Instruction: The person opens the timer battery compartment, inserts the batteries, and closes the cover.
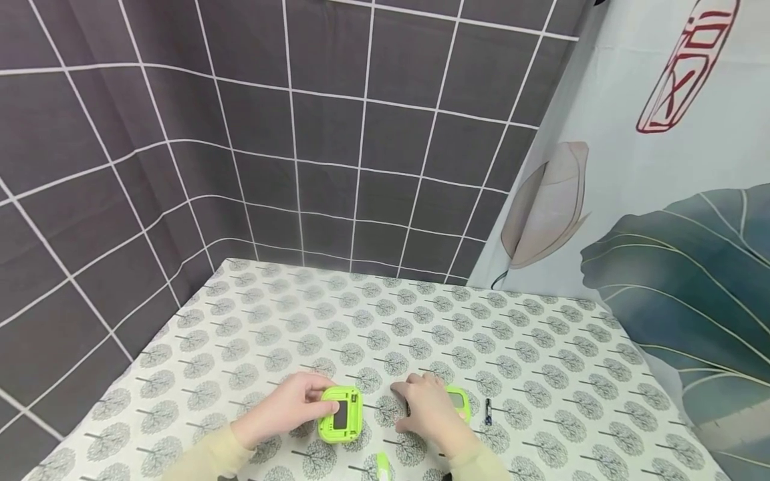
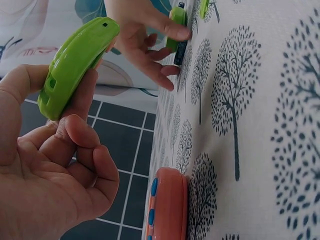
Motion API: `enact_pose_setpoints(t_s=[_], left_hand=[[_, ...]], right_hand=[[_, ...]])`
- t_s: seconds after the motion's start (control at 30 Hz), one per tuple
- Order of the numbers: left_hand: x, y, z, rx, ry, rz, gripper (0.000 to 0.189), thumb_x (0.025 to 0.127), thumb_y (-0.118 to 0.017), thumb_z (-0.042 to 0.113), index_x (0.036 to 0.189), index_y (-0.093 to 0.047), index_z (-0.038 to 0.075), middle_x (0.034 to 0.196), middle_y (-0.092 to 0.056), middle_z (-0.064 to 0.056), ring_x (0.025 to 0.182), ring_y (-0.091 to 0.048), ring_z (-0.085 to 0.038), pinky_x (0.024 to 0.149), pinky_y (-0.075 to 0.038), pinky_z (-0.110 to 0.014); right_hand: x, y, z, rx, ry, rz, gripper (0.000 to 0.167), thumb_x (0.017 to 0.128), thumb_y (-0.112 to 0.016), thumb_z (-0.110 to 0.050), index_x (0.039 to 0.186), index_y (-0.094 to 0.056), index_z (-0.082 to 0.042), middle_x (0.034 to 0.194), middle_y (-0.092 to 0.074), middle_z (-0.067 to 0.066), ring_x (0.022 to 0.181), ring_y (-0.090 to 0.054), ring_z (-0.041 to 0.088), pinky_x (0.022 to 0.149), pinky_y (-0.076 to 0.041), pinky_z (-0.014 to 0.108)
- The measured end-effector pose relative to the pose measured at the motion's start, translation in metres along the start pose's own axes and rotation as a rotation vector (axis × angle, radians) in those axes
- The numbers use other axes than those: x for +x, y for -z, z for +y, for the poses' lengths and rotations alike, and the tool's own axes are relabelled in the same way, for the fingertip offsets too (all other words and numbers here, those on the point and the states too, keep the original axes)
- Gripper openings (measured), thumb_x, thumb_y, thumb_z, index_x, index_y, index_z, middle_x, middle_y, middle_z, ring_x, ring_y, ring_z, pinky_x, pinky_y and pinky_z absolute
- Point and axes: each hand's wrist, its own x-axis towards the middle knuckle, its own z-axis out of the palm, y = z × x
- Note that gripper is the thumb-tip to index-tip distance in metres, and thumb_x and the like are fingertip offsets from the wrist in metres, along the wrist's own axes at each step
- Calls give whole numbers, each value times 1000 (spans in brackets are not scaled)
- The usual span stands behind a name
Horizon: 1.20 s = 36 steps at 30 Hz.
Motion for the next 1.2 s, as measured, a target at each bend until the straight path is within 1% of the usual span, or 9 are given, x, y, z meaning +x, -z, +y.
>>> enact_pose_setpoints(t_s=[0.17,0.3,0.37,0.57,0.77,0.97,1.03,1.13,1.2], left_hand=[[0,-1,-1,-12,1,-1,21,81,-72,20,97,-72,6,65,-65,5,49,-46,0,49,-41,-17],[0,-1,0,-26,-2,-10,20,82,-72,20,97,-72,7,65,-65,5,49,-45,0,47,-39,-16],[0,-1,0,-32,-3,-14,20,82,-72,20,97,-72,7,65,-65,5,49,-46,0,46,-39,-15],[0,-1,0,-31,-2,-12,20,82,-72,20,97,-72,7,63,-63,6,49,-44,0,45,-37,-14],[0,-3,-1,-25,11,-13,21,82,-71,21,97,-72,7,64,-61,8,51,-44,0,47,-39,-15],[-1,-3,-1,-69,22,-20,20,82,-71,21,98,-71,7,65,-62,6,50,-44,0,45,-37,-15],[-2,-3,-1,-71,23,-18,20,82,-71,21,97,-72,7,64,-62,6,50,-43,0,44,-36,-14],[-1,-2,0,-57,26,-10,20,82,-72,21,97,-72,8,63,-59,7,50,-42,0,45,-36,-14],[-1,-2,1,-52,26,-10,20,82,-71,21,97,-72,8,63,-59,7,51,-42,-1,45,-36,-15]], right_hand=[[-9,3,2,-17,42,-30,64,55,-86,-24,116,-67,-15,108,-63,8,96,-56,31,87,-43,61],[-11,3,5,-25,68,5,56,56,-85,-18,110,-69,-12,107,-64,10,93,-59,32,84,-46,58],[-11,2,6,-26,59,24,53,56,-85,-16,107,-69,-10,107,-65,11,94,-60,33,84,-47,58],[-11,1,6,-1,30,54,43,60,-85,-19,99,-71,-8,103,-68,9,95,-60,31,85,-47,55],[-11,0,6,-2,42,99,38,61,-84,-20,95,-72,-7,97,-70,6,86,-59,24,80,-48,50],[-11,-3,5,53,18,121,30,63,-80,-15,91,-71,-9,97,-70,7,100,-61,42,90,-42,63],[-12,-3,5,56,26,136,27,64,-79,-16,89,-71,-10,95,-70,5,100,-62,38,93,-39,64],[-12,-4,5,69,61,162,24,66,-79,-17,89,-71,-13,91,-70,-2,84,-63,17,87,-49,47],[-13,-4,3,100,88,182,25,68,-79,-18,91,-71,-14,91,-69,-5,79,-59,9,80,-51,37]])
